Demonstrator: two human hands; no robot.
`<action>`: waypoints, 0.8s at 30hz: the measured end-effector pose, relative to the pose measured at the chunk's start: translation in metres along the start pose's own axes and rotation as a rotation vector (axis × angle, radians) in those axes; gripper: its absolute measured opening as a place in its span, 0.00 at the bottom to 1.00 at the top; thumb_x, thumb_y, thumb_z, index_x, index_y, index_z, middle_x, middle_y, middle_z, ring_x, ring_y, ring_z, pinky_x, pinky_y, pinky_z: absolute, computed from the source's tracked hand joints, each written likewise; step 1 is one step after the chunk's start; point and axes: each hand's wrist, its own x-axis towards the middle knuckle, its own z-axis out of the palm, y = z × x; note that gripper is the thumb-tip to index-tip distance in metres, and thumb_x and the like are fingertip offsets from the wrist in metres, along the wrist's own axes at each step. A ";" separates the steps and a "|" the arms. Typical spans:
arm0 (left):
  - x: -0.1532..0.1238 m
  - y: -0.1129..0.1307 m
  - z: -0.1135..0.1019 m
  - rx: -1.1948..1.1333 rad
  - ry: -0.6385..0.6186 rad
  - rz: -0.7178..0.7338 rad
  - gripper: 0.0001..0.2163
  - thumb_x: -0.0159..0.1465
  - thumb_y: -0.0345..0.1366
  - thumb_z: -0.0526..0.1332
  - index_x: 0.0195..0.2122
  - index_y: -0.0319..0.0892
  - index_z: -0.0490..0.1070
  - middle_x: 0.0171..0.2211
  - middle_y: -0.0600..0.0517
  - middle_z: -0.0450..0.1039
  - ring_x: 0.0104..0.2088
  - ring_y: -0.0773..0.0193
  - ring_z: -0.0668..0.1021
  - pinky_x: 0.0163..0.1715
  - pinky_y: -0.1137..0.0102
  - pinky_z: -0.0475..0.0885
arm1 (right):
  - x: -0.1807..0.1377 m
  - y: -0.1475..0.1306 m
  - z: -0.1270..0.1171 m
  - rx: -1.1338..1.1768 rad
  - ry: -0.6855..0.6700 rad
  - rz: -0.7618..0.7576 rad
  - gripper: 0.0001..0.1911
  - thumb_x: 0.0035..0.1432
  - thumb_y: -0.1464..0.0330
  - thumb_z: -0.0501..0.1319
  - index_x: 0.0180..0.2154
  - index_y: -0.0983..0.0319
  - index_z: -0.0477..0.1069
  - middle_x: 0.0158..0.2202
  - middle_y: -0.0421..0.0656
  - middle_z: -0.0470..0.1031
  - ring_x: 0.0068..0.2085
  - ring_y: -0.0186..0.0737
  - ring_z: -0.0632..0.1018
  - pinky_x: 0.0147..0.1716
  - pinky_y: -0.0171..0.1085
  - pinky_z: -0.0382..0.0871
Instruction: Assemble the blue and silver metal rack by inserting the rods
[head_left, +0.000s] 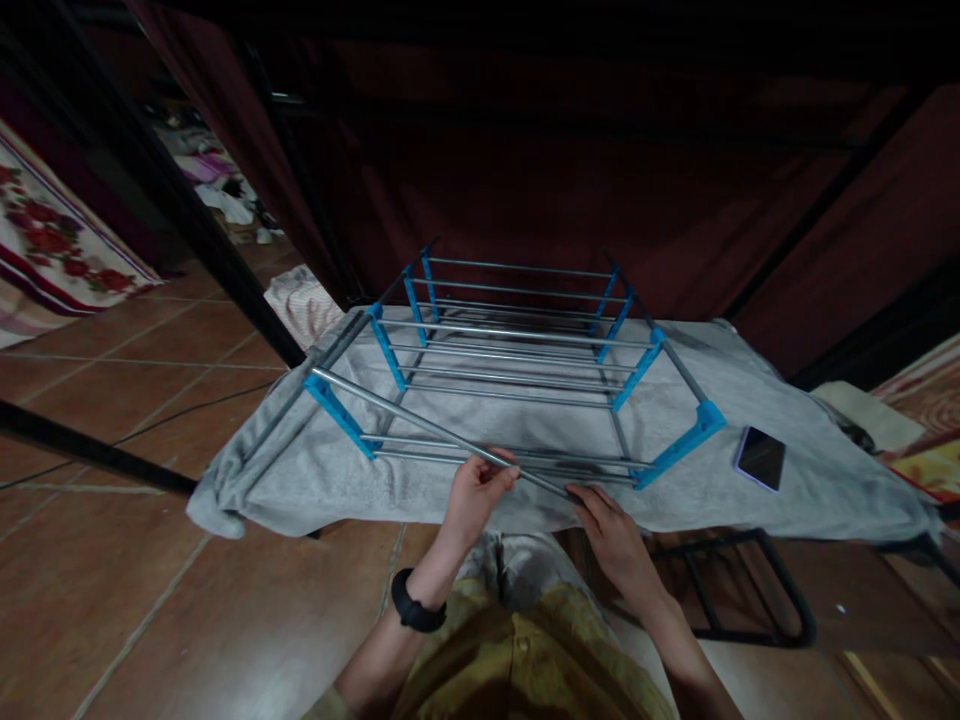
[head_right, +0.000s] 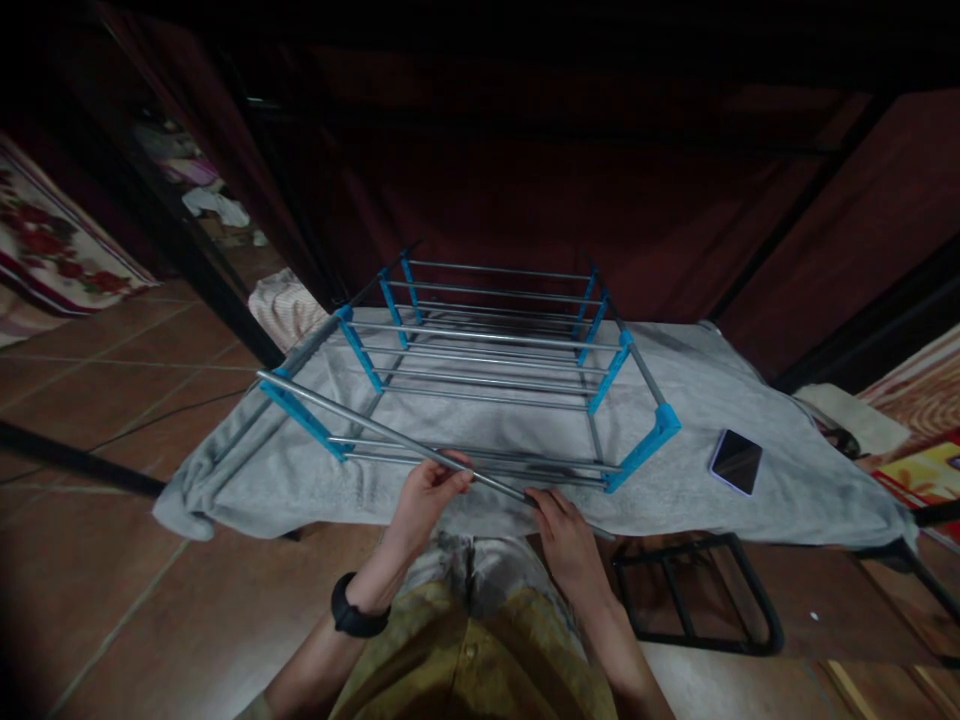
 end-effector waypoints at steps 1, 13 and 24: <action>0.000 0.004 -0.004 -0.016 0.029 0.002 0.15 0.50 0.41 0.71 0.36 0.41 0.73 0.28 0.54 0.74 0.28 0.68 0.74 0.31 0.72 0.70 | 0.000 0.003 0.000 -0.010 0.003 -0.005 0.17 0.65 0.69 0.50 0.52 0.54 0.69 0.49 0.42 0.76 0.48 0.42 0.77 0.48 0.43 0.73; 0.009 0.013 -0.047 -0.307 0.287 0.000 0.14 0.52 0.44 0.70 0.30 0.38 0.72 0.32 0.51 0.76 0.30 0.68 0.77 0.35 0.69 0.75 | 0.001 0.020 0.001 -0.103 0.042 -0.047 0.18 0.63 0.70 0.50 0.52 0.55 0.69 0.47 0.45 0.76 0.49 0.46 0.76 0.50 0.49 0.71; 0.011 0.011 -0.067 -0.452 0.299 -0.089 0.12 0.52 0.38 0.71 0.31 0.37 0.73 0.29 0.49 0.78 0.31 0.64 0.80 0.36 0.67 0.78 | 0.010 0.009 -0.008 -0.304 0.119 -0.067 0.17 0.63 0.71 0.51 0.51 0.58 0.69 0.47 0.46 0.75 0.50 0.47 0.73 0.56 0.50 0.62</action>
